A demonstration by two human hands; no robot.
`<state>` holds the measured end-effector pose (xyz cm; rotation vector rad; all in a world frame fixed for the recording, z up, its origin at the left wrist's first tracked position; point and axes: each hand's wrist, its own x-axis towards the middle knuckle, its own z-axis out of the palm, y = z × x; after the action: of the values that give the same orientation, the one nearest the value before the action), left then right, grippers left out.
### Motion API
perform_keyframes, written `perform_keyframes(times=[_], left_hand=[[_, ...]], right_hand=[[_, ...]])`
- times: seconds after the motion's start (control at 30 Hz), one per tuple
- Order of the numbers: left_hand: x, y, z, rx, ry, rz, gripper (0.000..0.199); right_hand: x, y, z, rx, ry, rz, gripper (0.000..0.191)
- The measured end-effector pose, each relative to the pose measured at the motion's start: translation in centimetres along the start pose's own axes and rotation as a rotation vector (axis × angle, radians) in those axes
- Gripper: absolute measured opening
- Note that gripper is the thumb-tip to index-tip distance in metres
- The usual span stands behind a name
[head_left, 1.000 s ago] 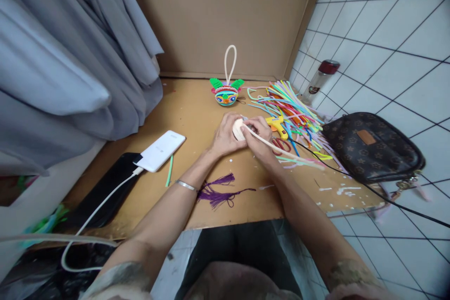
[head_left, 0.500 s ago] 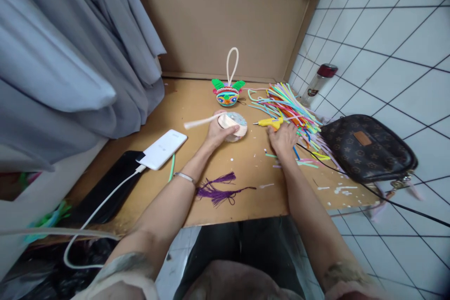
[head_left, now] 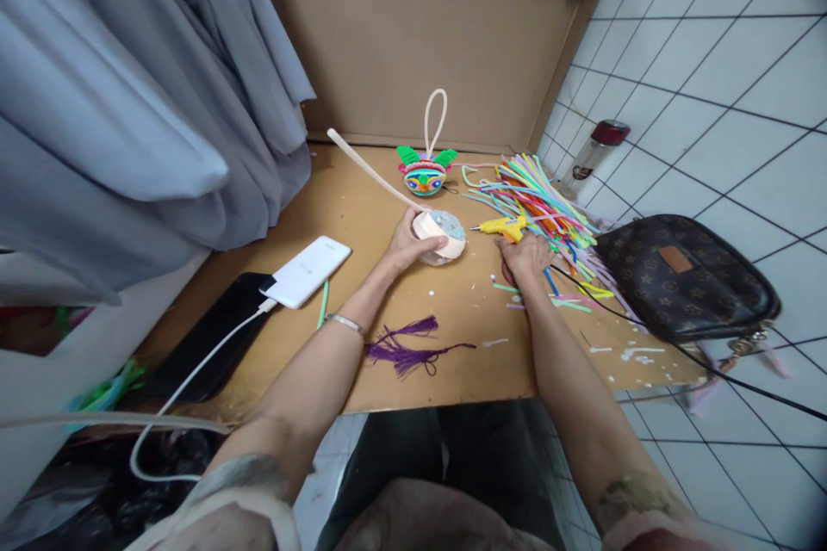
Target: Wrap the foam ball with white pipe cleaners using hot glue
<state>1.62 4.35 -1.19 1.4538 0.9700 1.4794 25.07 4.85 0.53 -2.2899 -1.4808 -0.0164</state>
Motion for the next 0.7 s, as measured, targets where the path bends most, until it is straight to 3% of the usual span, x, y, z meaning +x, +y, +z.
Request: perform_keyframes(times=[0.27,0.47,0.7], left_hand=[[0.5,-0.7,-0.2,-0.041,-0.015,-0.017,0.08],[0.8,-0.8,-0.5,-0.042,0.013,-0.034,0.077],[0.8,-0.5,-0.2,-0.085,-0.007,-0.027,0.075]], right_hand=[[0.0,-0.1,0.0,0.07,0.051,0.061,0.045],[0.0,-0.1,-0.4,0.248,0.213,0.031,0.052],[0.7,-2.8,-2.8,0.405,0.171,-0.09,0.059]])
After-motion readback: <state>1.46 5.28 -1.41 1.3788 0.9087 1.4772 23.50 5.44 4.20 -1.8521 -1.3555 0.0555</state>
